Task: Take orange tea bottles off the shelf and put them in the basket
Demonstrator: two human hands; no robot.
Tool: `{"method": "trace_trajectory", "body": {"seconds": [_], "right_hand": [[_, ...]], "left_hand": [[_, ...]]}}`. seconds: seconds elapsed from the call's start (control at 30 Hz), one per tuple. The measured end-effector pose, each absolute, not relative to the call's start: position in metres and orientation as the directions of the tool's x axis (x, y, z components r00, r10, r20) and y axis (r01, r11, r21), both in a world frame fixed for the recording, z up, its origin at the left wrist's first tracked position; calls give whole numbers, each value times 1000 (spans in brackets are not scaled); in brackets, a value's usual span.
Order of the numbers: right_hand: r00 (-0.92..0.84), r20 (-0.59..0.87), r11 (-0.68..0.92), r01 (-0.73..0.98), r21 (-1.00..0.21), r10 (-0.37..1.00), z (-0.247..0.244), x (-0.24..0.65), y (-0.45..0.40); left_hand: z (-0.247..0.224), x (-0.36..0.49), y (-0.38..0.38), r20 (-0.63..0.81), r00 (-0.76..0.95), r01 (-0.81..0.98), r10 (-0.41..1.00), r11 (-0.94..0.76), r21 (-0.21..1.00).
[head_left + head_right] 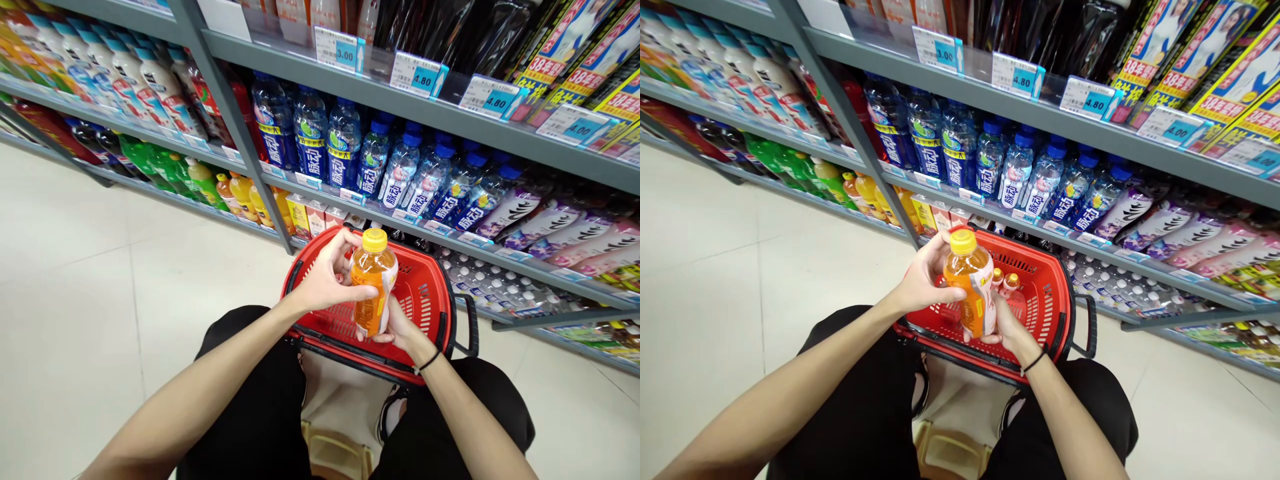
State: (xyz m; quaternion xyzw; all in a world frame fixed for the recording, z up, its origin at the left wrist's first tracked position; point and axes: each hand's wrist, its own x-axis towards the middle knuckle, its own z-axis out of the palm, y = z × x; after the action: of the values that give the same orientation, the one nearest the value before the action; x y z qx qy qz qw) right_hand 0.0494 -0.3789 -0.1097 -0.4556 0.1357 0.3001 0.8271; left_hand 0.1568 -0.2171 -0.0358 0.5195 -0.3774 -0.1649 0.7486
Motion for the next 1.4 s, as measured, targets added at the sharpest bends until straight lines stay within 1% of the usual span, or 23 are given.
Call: {"method": "trace_trajectory", "body": {"seconds": [0.17, 0.3, 0.57, 0.87, 1.13, 1.4], "right_hand": [[778, -493, 415, -626, -660, 390, -110, 49, -379], [782, -490, 400, -620, -675, 386, -108, 49, -378], [780, -486, 371, -618, -693, 394, -110, 50, -378], [797, -455, 399, -596, -697, 398, -113, 49, -379], [789, -475, 416, -611, -674, 389, -118, 48, -380], [786, -465, 406, -612, -679, 407, -120, 48, -381]], "left_hand": [[-35, 156, -217, 372, 677, -138, -635, 387, 912], [-34, 156, -216, 351, 684, -133, -640, 364, 922], [-35, 157, -216, 375, 664, -148, -647, 377, 914], [-36, 156, -215, 354, 679, -128, -643, 371, 920], [-38, 156, -215, 341, 691, -127, -638, 357, 925], [-38, 157, -215, 339, 694, -128, -636, 354, 927]]}}
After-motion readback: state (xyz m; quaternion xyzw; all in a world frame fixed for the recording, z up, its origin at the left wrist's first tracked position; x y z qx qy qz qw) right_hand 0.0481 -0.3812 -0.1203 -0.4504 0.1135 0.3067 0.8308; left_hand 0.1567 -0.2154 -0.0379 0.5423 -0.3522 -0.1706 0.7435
